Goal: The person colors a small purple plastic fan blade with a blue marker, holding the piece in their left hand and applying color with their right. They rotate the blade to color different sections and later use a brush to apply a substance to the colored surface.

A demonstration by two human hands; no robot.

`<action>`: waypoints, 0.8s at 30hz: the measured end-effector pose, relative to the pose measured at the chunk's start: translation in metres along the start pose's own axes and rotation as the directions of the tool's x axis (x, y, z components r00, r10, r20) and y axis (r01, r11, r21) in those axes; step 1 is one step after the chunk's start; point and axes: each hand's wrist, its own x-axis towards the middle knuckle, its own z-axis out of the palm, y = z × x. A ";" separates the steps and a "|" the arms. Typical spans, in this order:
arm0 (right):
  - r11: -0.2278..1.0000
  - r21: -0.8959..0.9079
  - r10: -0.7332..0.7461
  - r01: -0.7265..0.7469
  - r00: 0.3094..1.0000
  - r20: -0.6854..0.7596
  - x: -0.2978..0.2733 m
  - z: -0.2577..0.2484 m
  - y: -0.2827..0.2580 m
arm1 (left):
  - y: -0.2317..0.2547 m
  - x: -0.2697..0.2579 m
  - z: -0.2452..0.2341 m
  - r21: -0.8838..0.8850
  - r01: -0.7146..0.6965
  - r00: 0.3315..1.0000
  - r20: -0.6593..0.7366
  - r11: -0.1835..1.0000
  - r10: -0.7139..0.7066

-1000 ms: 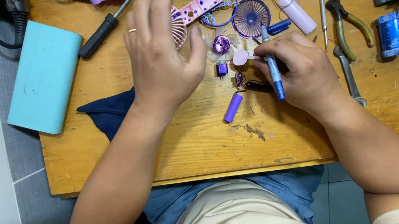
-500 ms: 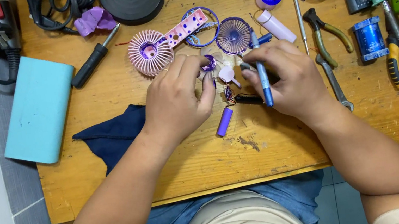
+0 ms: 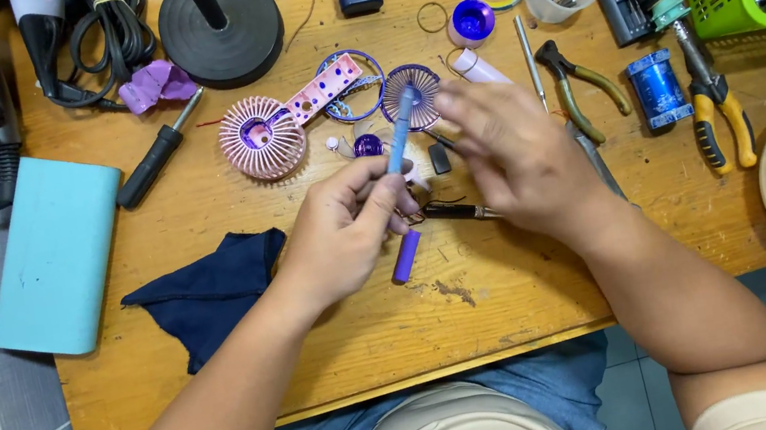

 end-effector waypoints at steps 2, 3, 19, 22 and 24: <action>0.989 -0.143 0.048 -0.043 0.998 0.032 -0.001 -0.002 0.019 | -0.001 0.003 -0.003 -0.032 -0.014 0.999 -0.043 0.999 0.013; 0.955 -0.283 0.107 -0.086 0.992 0.061 -0.003 -0.004 0.028 | -0.002 0.003 -0.004 -0.068 -0.023 0.996 -0.084 0.997 0.017; 0.589 0.749 0.585 -0.304 0.800 -0.135 -0.004 0.014 0.025 | 0.014 -0.019 0.005 0.632 -0.166 0.986 0.086 0.757 0.144; 0.495 0.828 0.629 -0.265 0.766 -0.130 -0.006 0.015 0.025 | 0.008 -0.019 0.006 0.681 -0.223 0.973 0.116 0.697 0.198; 0.515 0.800 0.660 -0.307 0.738 -0.142 -0.007 0.014 0.022 | 0.005 -0.017 0.005 0.689 -0.274 0.960 0.158 0.672 0.230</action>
